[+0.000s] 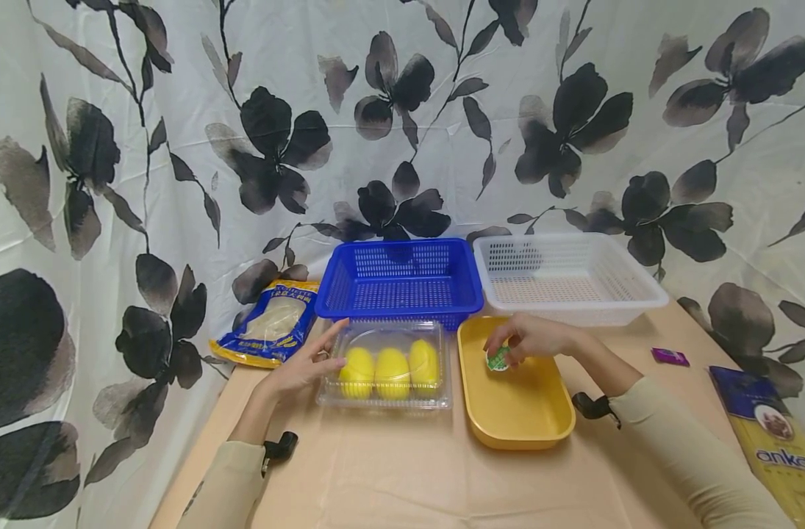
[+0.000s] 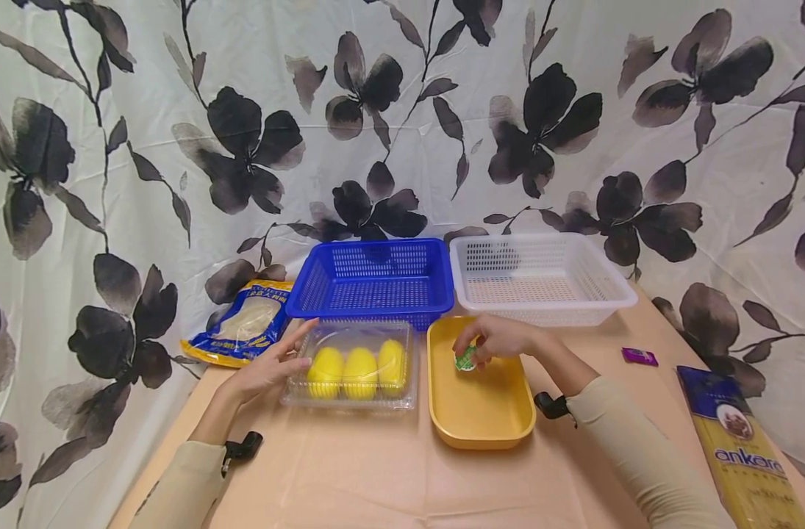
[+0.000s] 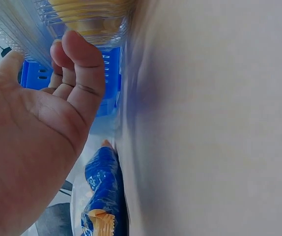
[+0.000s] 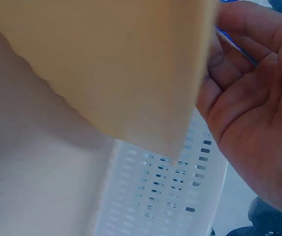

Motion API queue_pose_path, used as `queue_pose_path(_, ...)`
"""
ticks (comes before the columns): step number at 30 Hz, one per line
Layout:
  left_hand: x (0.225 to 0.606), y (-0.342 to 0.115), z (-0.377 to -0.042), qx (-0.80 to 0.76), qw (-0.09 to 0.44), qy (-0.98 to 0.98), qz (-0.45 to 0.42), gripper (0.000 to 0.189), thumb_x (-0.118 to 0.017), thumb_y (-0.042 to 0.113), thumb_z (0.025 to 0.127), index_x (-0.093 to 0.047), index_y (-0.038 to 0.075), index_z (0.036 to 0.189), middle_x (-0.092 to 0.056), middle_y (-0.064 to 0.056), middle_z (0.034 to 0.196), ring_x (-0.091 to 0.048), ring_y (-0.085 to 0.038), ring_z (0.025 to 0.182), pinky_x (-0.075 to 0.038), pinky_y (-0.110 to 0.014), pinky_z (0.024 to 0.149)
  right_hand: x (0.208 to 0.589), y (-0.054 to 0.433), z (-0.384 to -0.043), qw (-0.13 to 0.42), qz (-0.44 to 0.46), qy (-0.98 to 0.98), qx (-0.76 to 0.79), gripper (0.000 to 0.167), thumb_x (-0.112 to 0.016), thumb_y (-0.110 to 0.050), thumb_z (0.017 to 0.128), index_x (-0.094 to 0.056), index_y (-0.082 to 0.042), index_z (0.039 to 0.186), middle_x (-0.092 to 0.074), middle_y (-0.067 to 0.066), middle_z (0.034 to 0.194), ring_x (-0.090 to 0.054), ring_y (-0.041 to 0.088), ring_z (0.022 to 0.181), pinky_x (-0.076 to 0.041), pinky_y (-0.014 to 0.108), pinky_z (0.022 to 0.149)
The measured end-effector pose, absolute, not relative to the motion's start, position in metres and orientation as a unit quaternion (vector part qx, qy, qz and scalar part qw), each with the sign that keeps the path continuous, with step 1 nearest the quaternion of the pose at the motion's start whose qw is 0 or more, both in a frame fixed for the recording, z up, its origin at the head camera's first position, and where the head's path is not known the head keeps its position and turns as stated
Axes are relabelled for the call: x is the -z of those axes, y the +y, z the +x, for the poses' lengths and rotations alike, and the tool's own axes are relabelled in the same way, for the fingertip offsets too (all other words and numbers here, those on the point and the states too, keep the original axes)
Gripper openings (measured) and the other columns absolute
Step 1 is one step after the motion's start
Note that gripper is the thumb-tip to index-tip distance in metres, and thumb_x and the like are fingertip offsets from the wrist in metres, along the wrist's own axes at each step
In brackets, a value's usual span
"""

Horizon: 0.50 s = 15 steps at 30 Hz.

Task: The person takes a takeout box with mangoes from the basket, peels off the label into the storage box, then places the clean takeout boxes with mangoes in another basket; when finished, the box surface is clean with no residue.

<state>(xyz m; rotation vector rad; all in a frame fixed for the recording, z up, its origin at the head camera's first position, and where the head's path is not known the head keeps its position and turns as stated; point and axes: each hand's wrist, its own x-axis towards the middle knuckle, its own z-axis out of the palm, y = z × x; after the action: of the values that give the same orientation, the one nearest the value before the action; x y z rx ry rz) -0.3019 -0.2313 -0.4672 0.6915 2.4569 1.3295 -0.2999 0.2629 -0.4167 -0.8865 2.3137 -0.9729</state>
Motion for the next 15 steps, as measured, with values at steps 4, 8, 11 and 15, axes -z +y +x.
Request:
queue_pose_path(4,0.467,-0.232,-0.302,-0.461,0.131,0.845,0.238,0.074,-0.061,0.037,0.104,-0.019,0.045,0.165,-0.012,0.006,0.176,-0.027,-0.050,0.153,-0.025,-0.079,0.114,0.421,0.262,-0.301,0.249,-0.329,0.846,0.338,0.034,-0.065,0.009,0.088,-0.076,0.001,0.119,-0.067,0.025,0.134,-0.073,0.025,0.072,-0.062,0.035,0.067)
queue_pose_path(8,0.469,-0.234,-0.303,-0.464,0.133,0.843,0.236,0.074,-0.061,0.035,0.105,-0.019,0.046,0.165,-0.010,0.006,0.176,-0.022,-0.051,0.155,-0.020,-0.080,0.117,0.427,0.260,-0.301,0.251,-0.316,0.858,0.318,0.037,-0.066,0.007,0.087,-0.075,0.000,0.123,-0.070,0.019,0.133,-0.071,0.017,0.074,-0.060,0.027,0.069)
queue_pose_path(11,0.469,-0.234,-0.303,-0.466,0.136,0.842,0.235,0.074,-0.061,0.035,0.105,-0.018,0.045,0.165,-0.010,0.006,0.176,-0.021,-0.051,0.156,-0.018,-0.080,0.117,0.433,0.259,-0.302,0.252,-0.306,0.864,0.312,0.034,-0.066,0.006,0.090,-0.075,0.000,0.122,-0.071,0.017,0.131,-0.071,0.014,0.079,-0.061,0.026,0.072)
queue_pose_path(15,0.469,-0.232,-0.303,-0.467,0.135,0.841,0.237,0.075,-0.062,0.037,0.104,-0.019,0.042,0.166,-0.012,0.006,0.176,-0.025,-0.050,0.154,-0.021,-0.079,0.117,0.439,0.260,-0.303,0.243,-0.311,0.863,0.315,0.028,-0.064,0.008,0.093,-0.074,0.005,0.119,-0.072,0.021,0.127,-0.071,0.014,0.083,-0.064,0.033,0.073)
